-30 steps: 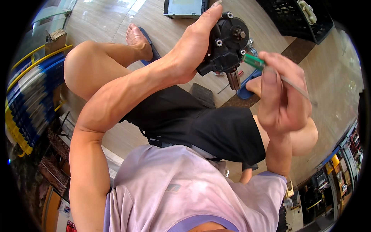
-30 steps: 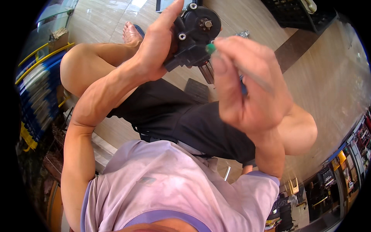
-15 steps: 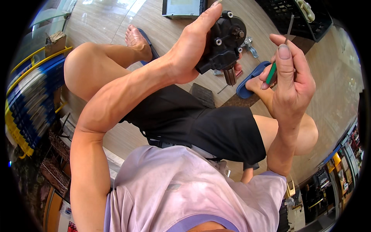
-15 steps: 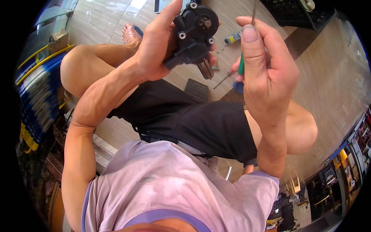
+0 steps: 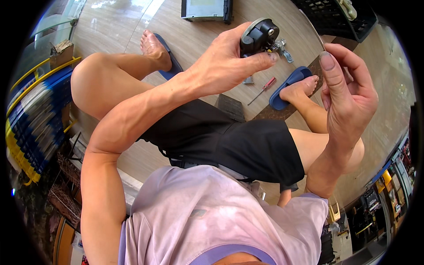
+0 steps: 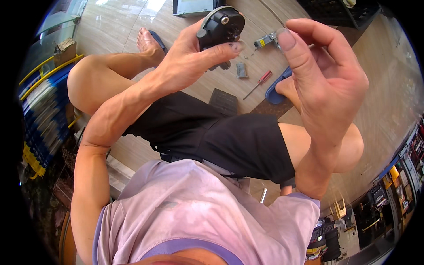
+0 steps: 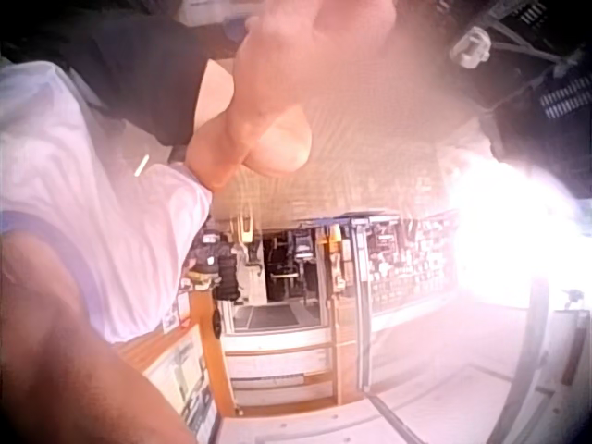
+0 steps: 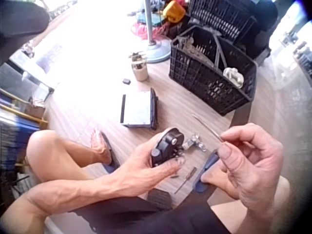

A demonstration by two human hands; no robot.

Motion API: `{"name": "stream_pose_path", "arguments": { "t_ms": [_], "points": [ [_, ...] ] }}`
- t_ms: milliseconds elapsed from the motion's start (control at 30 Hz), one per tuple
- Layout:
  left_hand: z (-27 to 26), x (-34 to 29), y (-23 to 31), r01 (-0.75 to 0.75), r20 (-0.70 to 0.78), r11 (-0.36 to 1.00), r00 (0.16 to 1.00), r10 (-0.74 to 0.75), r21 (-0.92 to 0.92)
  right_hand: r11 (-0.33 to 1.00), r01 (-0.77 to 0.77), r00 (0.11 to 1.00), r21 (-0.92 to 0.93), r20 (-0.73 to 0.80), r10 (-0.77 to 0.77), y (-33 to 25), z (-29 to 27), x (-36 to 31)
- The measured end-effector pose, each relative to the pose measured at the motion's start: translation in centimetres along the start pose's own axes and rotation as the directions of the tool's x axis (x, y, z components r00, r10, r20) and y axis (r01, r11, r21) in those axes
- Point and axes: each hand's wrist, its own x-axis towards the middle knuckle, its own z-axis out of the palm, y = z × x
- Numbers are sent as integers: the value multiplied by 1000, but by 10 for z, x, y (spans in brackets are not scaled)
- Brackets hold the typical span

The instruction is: The person disassembles a small motor assembly by removing a metal rotor from a black plastic housing and then uses a small screwdriver to pry a component.

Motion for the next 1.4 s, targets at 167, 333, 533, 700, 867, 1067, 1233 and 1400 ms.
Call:
{"name": "stream_pose_path", "arguments": {
  "t_ms": [167,333,533,700,867,1067,1233,1400],
  "points": [
    [-3,-2,-2,6,-31,994,1000,-3,113,1000,27,1000,-15,17,-26,-1,-1,0],
    [-3,-4,4,37,-9,986,999,-36,164,998,30,998,-61,57,-27,-4,-6,-1],
    [-4,1,9,267,44,960,962,-271,81,995,76,992,-66,102,-69,3,-7,3],
    [-4,1,8,251,26,962,966,-255,105,998,34,996,-57,82,-29,3,-10,4],
    [-2,0,6,194,14,974,980,-197,118,996,-3,995,-94,96,12,3,-10,4],
    [-1,-2,5,77,-39,969,997,-70,233,995,85,996,-58,24,-84,6,-12,7],
    [-3,3,5,174,-36,975,985,-171,137,995,60,994,74,-98,-53,6,-17,8],
    [-5,5,10,409,44,883,911,-411,-232,997,24,999,-71,-45,-28,0,-11,0]
  ]
}}
